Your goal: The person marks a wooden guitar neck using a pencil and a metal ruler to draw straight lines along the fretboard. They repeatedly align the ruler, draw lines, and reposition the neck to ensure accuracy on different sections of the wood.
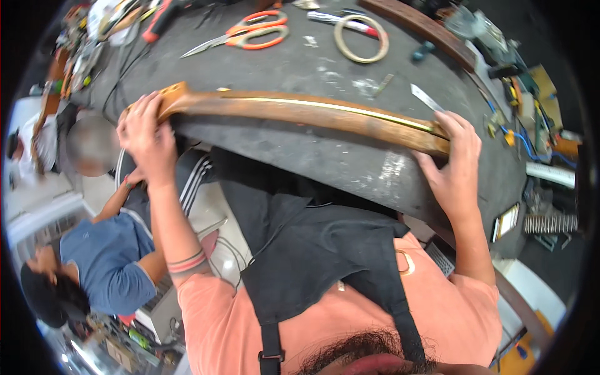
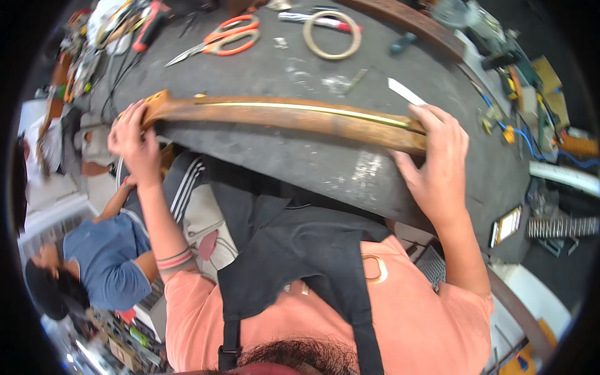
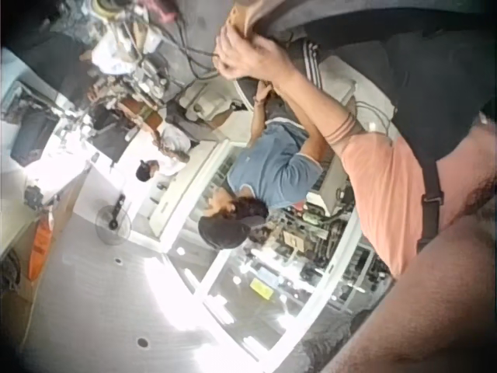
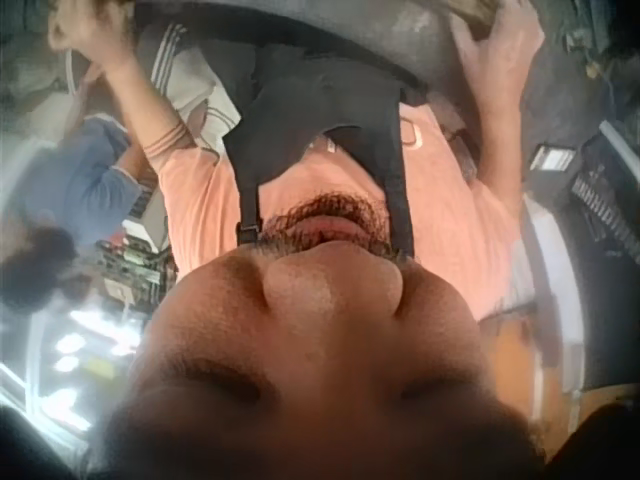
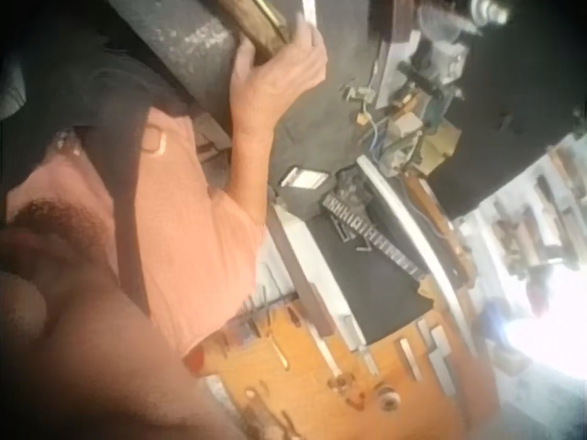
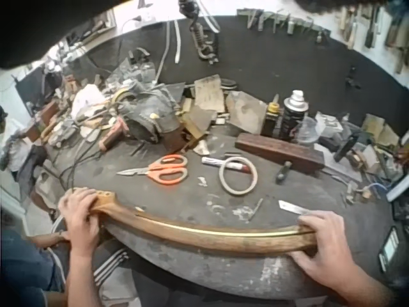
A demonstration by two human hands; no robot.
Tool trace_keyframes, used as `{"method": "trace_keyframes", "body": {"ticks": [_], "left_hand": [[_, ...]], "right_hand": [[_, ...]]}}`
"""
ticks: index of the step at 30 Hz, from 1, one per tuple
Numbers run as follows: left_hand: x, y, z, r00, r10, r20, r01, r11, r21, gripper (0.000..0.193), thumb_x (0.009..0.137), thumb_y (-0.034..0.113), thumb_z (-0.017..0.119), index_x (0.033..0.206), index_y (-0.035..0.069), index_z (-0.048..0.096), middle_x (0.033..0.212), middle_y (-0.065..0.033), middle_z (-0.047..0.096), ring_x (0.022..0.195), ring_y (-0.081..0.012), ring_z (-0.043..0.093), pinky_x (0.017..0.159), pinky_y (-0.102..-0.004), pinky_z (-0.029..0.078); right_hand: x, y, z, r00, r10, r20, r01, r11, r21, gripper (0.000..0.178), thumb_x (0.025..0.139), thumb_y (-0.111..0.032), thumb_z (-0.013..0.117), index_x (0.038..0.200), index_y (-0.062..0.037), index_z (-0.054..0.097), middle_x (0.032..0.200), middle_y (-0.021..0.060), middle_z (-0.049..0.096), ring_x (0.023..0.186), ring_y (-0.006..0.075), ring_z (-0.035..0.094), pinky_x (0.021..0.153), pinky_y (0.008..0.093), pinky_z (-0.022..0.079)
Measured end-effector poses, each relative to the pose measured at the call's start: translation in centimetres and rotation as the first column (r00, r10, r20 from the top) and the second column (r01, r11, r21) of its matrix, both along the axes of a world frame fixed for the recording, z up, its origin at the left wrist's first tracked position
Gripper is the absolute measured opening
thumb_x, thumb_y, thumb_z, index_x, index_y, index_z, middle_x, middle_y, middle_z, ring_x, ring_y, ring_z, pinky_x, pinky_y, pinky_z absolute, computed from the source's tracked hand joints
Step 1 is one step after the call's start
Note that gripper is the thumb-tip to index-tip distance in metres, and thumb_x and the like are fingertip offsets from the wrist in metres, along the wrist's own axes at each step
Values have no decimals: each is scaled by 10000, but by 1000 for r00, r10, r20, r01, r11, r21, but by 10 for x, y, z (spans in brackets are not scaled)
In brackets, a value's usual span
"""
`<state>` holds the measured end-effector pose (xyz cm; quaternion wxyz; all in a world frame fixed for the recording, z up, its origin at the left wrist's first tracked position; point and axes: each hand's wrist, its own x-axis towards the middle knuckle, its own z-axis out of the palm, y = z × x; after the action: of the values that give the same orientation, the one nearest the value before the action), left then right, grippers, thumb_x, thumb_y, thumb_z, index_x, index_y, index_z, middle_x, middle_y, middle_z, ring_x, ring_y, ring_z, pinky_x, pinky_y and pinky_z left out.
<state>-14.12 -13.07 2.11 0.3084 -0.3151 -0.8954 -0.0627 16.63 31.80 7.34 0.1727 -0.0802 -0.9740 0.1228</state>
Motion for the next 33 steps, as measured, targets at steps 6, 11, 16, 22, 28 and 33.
{"method": "trace_keyframes", "body": {"ticks": [6,11,16,22,28,33], "left_hand": [[-14,-2,-6,998,-60,-11,60,998,32,511,950,10,689,1430,172,762,1498,22,768,1452,-183,666,1268,-445,321],[-21,0,-6,995,-92,-36,93,995,34,450,991,9,698,1406,169,770,1489,27,777,1441,-190,677,1265,-447,331],[-18,0,-15,997,-50,-64,52,998,28,467,982,-1,699,1421,149,745,1520,6,760,1461,-239,663,1240,-433,366],[-18,11,-16,996,-76,-42,80,993,92,464,962,38,756,1413,147,749,1527,-5,757,1414,-248,679,1220,-458,376],[-15,14,-15,998,-28,-61,38,984,174,390,857,41,774,1243,88,810,1351,-117,802,1309,-341,716,1144,-493,489],[-20,12,-4,999,-53,11,48,966,253,348,929,63,761,1265,152,791,1364,-11,795,1393,-247,672,1235,-487,316]], "right_hand": [[14,23,11,995,-9,103,24,989,-143,787,832,-142,945,1538,-82,602,1458,145,664,1395,387,596,1214,498,416],[16,33,15,992,6,126,39,937,-348,614,937,-225,873,1490,-83,647,1452,140,663,1397,370,594,1230,487,411],[16,41,8,992,42,120,12,906,-423,516,980,-236,838,1447,-92,675,1426,127,673,1401,339,594,1212,471,420],[0,38,3,994,77,76,-39,907,-419,323,976,-179,826,1262,-74,719,1316,105,717,1323,330,647,1185,464,435],[-10,28,1,998,56,28,-40,918,-393,129,981,-50,779,1089,-31,710,1213,133,744,1194,340,696,1125,447,467],[-24,23,7,999,37,14,-31,952,-304,74,1054,-37,698,1110,1,669,1162,154,708,1100,355,675,1044,410,494]]}}
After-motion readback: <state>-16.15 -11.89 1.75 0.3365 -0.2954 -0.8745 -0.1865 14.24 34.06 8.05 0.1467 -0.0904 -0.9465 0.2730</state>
